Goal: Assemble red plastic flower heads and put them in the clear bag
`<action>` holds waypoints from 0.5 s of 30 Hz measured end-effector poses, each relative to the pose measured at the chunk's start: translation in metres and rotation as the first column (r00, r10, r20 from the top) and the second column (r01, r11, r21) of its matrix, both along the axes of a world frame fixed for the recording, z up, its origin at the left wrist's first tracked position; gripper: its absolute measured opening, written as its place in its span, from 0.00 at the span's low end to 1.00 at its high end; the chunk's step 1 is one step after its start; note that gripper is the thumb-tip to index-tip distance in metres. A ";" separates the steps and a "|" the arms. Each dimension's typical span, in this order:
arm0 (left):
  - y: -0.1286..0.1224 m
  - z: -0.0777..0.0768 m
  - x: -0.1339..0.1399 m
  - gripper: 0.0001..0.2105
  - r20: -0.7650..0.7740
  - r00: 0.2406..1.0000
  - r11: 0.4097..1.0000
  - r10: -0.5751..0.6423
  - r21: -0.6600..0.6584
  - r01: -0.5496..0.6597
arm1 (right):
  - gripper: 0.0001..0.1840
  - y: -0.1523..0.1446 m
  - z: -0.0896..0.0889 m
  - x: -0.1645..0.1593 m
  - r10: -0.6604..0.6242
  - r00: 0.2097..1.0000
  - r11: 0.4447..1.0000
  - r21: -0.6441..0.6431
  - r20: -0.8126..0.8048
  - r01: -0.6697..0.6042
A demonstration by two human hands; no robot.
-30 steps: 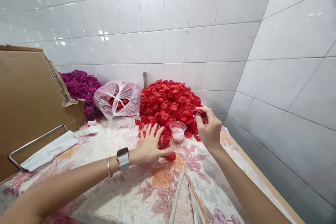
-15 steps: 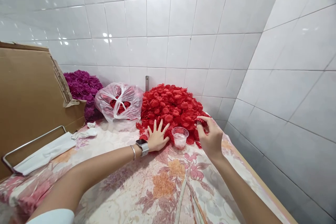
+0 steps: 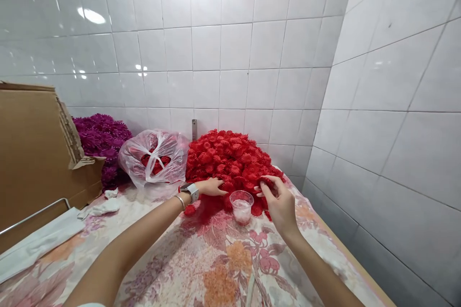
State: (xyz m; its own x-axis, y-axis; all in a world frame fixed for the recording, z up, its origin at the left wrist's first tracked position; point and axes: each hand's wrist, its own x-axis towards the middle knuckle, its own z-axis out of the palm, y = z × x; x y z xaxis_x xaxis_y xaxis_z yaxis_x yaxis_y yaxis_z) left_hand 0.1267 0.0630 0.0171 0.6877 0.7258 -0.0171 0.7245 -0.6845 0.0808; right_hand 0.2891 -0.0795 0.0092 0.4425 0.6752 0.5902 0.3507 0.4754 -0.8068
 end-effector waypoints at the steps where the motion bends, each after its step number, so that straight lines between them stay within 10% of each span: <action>1: -0.002 0.006 -0.007 0.18 0.005 1.000 1.000 -0.027 -0.009 0.027 | 0.11 0.000 0.001 -0.002 0.024 0.999 1.000 -0.014 -0.049 -0.024; 8: -0.045 0.039 -0.050 0.16 0.223 0.971 0.993 -0.081 0.107 0.058 | 0.13 -0.012 0.017 -0.025 0.278 0.918 0.950 -0.061 -0.285 -0.306; 12: -0.082 0.031 -0.066 0.17 0.416 0.908 0.987 -0.041 0.156 -0.027 | 0.14 -0.025 0.014 -0.050 0.454 0.822 0.826 -0.184 -0.343 -0.533; 15: -0.108 0.013 -0.075 0.14 0.661 0.750 0.999 0.023 -0.052 0.014 | 0.09 -0.033 0.002 -0.069 0.516 0.834 0.784 -0.284 -0.197 -0.552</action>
State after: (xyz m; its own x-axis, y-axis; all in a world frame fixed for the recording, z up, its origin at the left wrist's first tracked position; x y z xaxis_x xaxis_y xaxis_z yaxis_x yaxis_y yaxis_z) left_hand 0.0522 -0.0450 0.0302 0.5373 0.7400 0.4045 0.4798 -0.6627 0.5750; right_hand 0.2198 -0.1122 0.0107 0.0008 0.9614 0.2751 0.0235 0.2751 -0.9611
